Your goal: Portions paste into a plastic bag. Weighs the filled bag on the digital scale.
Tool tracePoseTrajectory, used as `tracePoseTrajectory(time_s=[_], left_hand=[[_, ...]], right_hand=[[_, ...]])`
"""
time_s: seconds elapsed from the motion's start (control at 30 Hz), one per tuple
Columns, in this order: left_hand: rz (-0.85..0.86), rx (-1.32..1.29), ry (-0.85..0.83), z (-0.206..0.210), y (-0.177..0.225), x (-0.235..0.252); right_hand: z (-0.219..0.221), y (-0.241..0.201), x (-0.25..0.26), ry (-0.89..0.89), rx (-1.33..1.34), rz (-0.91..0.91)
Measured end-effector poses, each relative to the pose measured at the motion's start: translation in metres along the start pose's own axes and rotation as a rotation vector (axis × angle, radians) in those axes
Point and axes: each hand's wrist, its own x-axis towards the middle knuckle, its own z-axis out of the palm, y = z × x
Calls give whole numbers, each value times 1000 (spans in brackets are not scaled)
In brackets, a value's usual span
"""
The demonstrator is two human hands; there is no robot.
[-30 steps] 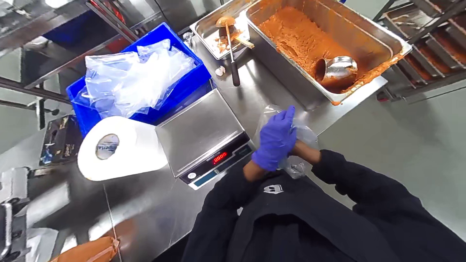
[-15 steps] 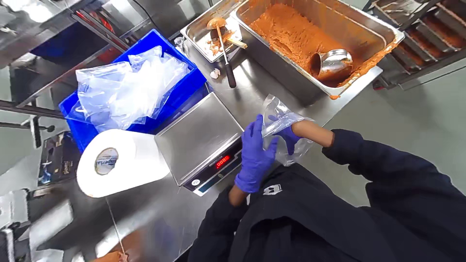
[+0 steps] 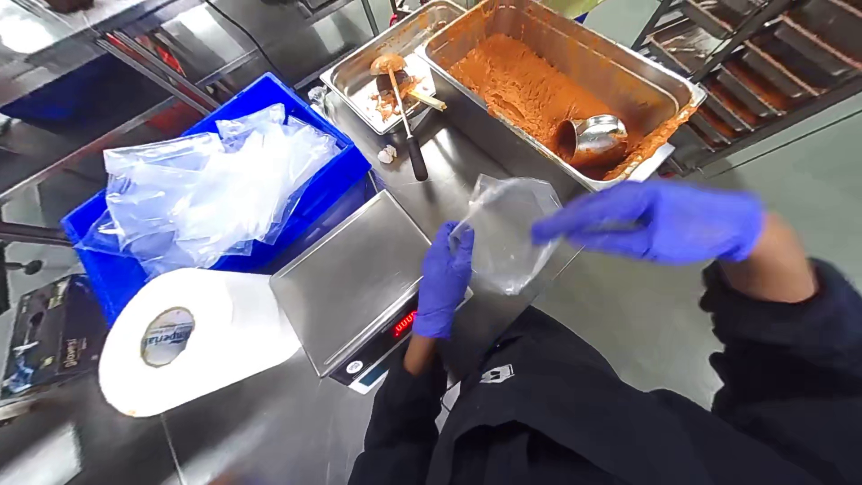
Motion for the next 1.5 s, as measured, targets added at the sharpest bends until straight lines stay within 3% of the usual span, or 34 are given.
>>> tracePoseTrajectory(time_s=[0.03, 0.1, 0.13, 0.2, 0.3, 0.5, 0.6, 0.67, 0.77, 0.9, 1.0, 1.07, 1.2, 1.33, 1.4, 1.5], left_hand=[[-29, 8, 1, -4, 3, 4], [-93, 7, -15, -6, 5, 14], [-130, 3, -35, -4, 3, 19], [-172, 22, -60, 3, -2, 29], [-165, 46, -29, 13, -7, 39], [38, 73, 257, 36, -15, 59], [-156, 102, 223, 38, -1, 71], [-340, 77, 169, 36, 13, 82], [-428, 106, 220, 38, 26, 93], [-312, 165, 376, 41, 31, 94], [-340, 95, 398, 36, 37, 90], [-356, 28, 361, 35, 38, 93], [-422, -11, 299, 33, 40, 96], [-305, -39, 267, 35, 33, 107], [-250, -47, 270, 36, 33, 108], [-203, -92, 240, 37, 30, 108]], right_hand=[[-23, 13, -4, 194, -16, 39], [-63, 59, 6, 401, -221, 327], [-76, 91, 16, 393, -333, 506], [-93, 161, 36, 200, -540, 738], [-97, 216, 60, -13, -621, 825], [-101, 230, 91, -200, -364, 805], [-137, 221, 103, -242, -398, 727], [-163, 205, 120, -273, -553, 627], [-176, 208, 153, -333, -822, 414], [-142, 259, 189, -551, -949, 187], [-105, 254, 180, -765, -825, 113], [-93, 254, 160, -818, -684, 122], [-102, 252, 124, -556, -193, 400], [-123, 247, 73, 10, 207, 714], [-124, 256, 49, 246, 417, 686], [-124, 270, 26, 409, 699, 555]])
